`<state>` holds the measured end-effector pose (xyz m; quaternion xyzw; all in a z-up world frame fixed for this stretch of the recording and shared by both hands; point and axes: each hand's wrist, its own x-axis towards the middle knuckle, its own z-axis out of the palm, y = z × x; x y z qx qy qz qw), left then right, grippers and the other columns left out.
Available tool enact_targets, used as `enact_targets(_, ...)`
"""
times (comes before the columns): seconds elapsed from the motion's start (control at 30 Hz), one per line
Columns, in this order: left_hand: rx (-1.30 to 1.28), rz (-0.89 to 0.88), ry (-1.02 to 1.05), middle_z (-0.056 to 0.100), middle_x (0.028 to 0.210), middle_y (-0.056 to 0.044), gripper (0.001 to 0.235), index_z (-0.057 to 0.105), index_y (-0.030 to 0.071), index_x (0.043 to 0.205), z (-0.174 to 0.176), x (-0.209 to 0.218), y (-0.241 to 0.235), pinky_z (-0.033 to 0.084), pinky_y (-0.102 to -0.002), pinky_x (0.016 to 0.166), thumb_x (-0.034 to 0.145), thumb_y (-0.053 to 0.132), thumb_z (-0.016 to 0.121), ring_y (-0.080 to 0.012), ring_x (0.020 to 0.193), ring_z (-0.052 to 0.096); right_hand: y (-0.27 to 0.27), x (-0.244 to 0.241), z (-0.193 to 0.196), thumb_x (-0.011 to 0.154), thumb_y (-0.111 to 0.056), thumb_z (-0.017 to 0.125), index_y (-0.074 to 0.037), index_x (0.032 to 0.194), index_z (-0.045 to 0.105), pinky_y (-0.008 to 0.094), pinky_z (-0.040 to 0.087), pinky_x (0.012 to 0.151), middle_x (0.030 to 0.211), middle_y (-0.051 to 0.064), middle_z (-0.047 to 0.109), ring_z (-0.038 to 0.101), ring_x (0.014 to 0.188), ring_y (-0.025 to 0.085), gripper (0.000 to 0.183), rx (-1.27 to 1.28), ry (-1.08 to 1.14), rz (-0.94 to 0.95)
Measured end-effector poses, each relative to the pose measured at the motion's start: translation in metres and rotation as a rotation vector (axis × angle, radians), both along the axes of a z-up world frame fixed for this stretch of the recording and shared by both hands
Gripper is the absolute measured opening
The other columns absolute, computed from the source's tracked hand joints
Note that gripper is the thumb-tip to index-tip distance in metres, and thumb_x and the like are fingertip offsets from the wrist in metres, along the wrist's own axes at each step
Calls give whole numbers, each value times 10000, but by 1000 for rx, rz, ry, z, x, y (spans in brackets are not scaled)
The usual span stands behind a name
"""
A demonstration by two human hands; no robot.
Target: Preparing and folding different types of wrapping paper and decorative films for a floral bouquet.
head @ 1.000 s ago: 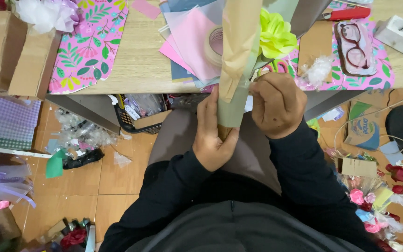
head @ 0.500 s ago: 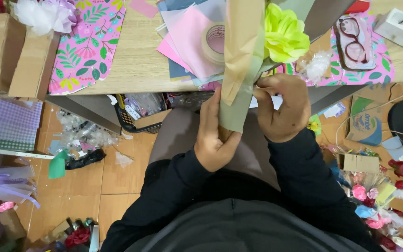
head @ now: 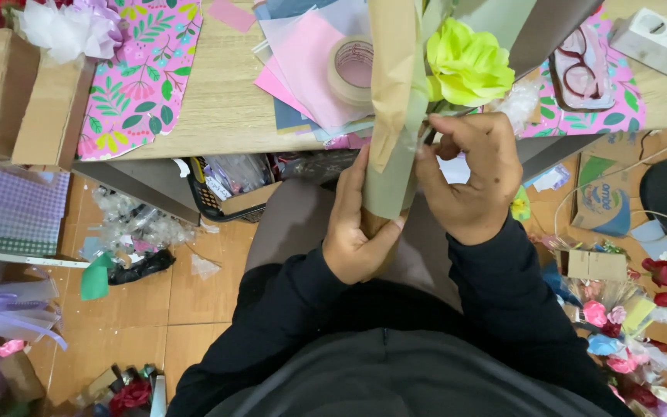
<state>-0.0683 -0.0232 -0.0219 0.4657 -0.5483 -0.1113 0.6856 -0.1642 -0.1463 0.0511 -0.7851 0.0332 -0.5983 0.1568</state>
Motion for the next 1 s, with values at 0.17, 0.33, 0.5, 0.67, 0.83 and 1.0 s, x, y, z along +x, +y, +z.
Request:
enact_targets(0.17, 8, 27, -24, 414, 1456, -173, 871, 170, 13, 1642, 5, -2, 1, 327, -538, 1198, 933, 28, 678, -348, 1392, 445, -4, 0, -4, 949, 103, 758, 127, 1142, 719, 344, 481, 472, 765, 115, 521, 527, 535, 202, 199, 37, -23, 2)
enact_targets(0.33, -4, 57, -43, 409, 1465, -184, 855, 175, -1, 1637, 2, -3, 0, 339, -536, 1190, 939, 31, 669, -360, 1387, 451, -5, 3, -8, 1000, -13, 758, 110, 1165, 711, 352, 474, 470, 746, 105, 538, 552, 523, 218, 211, 33, -49, -33)
enact_targets(0.5, -41, 84, -14, 413, 1466, -188, 847, 198, -31, 1624, -3, -8, -3, 347, -528, 1191, 925, 22, 674, -345, 1379, 459, -5, 9, -5, 1021, -46, 706, 98, 1158, 739, 356, 480, 461, 719, 75, 553, 538, 490, 206, 201, -112, -42, -144)
enact_targets(0.67, -63, 100, -12, 391, 1490, -198, 834, 191, -44, 1622, -5, -9, -5, 334, -533, 1199, 937, 33, 660, -354, 1386, 445, -7, 13, -2, 1047, -88, 673, 69, 1146, 759, 331, 499, 476, 735, 53, 569, 537, 511, 187, 204, -179, -21, -220)
enact_targets(0.83, -67, 109, -32, 372, 1518, -215, 823, 182, -30, 1629, -8, -7, -6, 326, -549, 1201, 949, 8, 644, -369, 1409, 425, -9, 18, 0, 1065, -105, 646, 31, 1082, 785, 324, 503, 487, 761, 43, 596, 521, 530, 190, 195, -263, 10, -325)
enact_targets(1.0, -28, 91, -35, 354, 1525, -231, 812, 173, -22, 1633, -13, -9, -3, 320, -554, 1214, 966, 8, 635, -392, 1432, 402, -15, 16, -10, 1094, -119, 586, -20, 1044, 761, 343, 469, 480, 722, 25, 526, 495, 522, 224, 207, -246, 65, -365)
